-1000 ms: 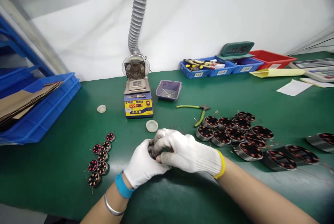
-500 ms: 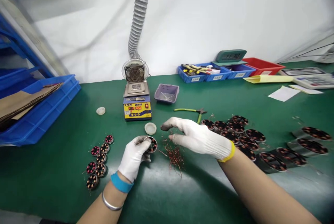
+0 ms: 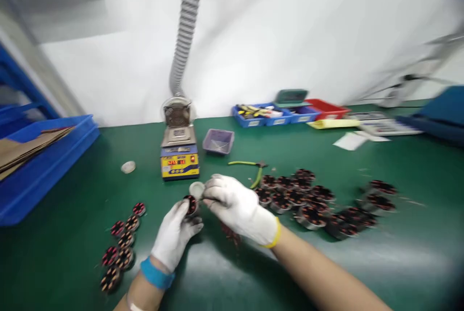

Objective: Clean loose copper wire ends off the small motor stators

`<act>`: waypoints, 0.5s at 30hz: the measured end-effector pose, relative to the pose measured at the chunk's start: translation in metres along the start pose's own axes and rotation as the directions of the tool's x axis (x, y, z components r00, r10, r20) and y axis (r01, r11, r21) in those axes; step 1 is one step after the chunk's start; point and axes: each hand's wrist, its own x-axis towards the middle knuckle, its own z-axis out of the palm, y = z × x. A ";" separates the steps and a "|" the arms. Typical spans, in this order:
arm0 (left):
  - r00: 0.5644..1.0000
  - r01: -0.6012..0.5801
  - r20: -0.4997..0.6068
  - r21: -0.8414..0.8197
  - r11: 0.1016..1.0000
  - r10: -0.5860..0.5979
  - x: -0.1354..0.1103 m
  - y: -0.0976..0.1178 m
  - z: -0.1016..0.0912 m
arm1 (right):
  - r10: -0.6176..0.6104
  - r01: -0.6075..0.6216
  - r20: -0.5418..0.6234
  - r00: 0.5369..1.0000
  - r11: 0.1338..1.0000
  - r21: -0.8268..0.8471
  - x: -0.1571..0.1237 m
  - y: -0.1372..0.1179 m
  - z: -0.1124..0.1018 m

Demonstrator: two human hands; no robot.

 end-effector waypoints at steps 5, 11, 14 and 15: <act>0.987 -0.023 -0.162 -0.026 0.999 0.018 -0.001 0.001 0.007 | -0.046 0.046 0.006 0.999 0.999 -0.018 0.005 0.004 0.010; 0.980 0.005 -0.201 0.015 1.000 -0.002 -0.006 0.005 0.020 | 0.053 -0.052 -0.072 0.996 0.999 0.014 0.011 0.005 0.016; 0.993 0.082 -0.087 -0.035 0.996 -0.085 -0.006 0.010 0.012 | 0.079 -0.078 -0.047 0.996 0.997 0.012 0.013 -0.004 0.005; 0.994 0.101 -0.046 -0.056 0.993 -0.104 -0.005 0.012 0.007 | 0.079 -0.078 -0.040 0.996 0.997 0.022 0.014 -0.008 0.000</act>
